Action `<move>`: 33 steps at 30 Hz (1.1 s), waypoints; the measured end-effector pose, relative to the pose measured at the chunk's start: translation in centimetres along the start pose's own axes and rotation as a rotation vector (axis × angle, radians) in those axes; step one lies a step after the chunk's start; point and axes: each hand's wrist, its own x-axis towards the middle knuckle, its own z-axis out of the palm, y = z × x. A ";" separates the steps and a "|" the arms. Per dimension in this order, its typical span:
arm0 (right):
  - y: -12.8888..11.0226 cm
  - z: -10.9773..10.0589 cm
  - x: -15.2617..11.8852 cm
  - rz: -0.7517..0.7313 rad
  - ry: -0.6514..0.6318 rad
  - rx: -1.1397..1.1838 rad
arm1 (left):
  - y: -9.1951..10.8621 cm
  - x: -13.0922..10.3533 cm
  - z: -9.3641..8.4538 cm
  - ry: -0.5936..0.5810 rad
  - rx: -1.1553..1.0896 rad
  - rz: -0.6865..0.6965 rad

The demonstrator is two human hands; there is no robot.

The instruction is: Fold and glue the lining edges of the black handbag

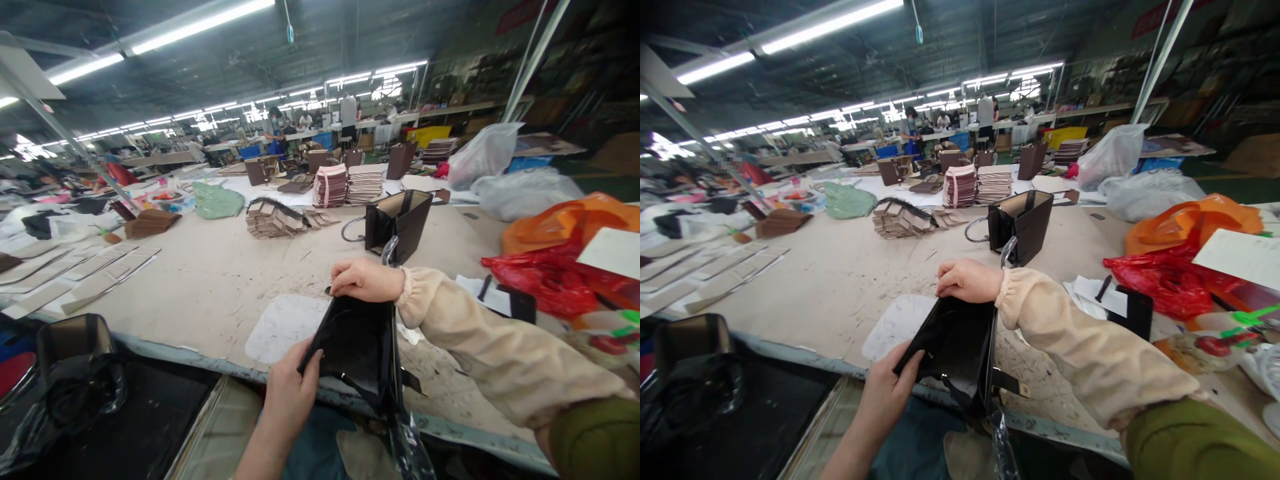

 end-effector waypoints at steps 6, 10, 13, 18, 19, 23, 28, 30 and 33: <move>0.3 0.2 -0.1 -0.035 0.017 0.017 | 0.2 -0.2 0.0 -0.029 -0.003 0.002; -0.1 0.4 0.1 -0.026 0.039 0.029 | 0.3 -0.3 0.1 -0.029 0.006 -0.014; -0.1 0.5 0.2 -0.045 0.037 0.029 | 0.3 -0.2 0.1 -0.017 0.006 -0.008; 0.3 0.6 0.0 -0.054 0.047 0.043 | 0.3 -0.1 -0.1 -0.008 0.029 -0.016; 0.4 0.5 0.0 -0.052 0.049 0.052 | 0.3 -0.1 -0.1 -0.014 0.030 -0.016; 0.5 0.4 -0.1 -0.038 0.036 0.081 | 0.3 0.0 -0.1 -0.024 0.028 -0.023; 0.3 0.6 0.0 -0.017 0.062 0.083 | 0.1 0.0 0.0 -0.013 0.035 -0.012; 0.3 0.7 0.0 -0.036 0.076 0.091 | 0.0 -0.1 0.0 -0.015 0.033 -0.012; 0.5 0.7 0.0 -0.042 0.074 0.105 | 0.0 0.0 -0.1 -0.023 0.031 -0.018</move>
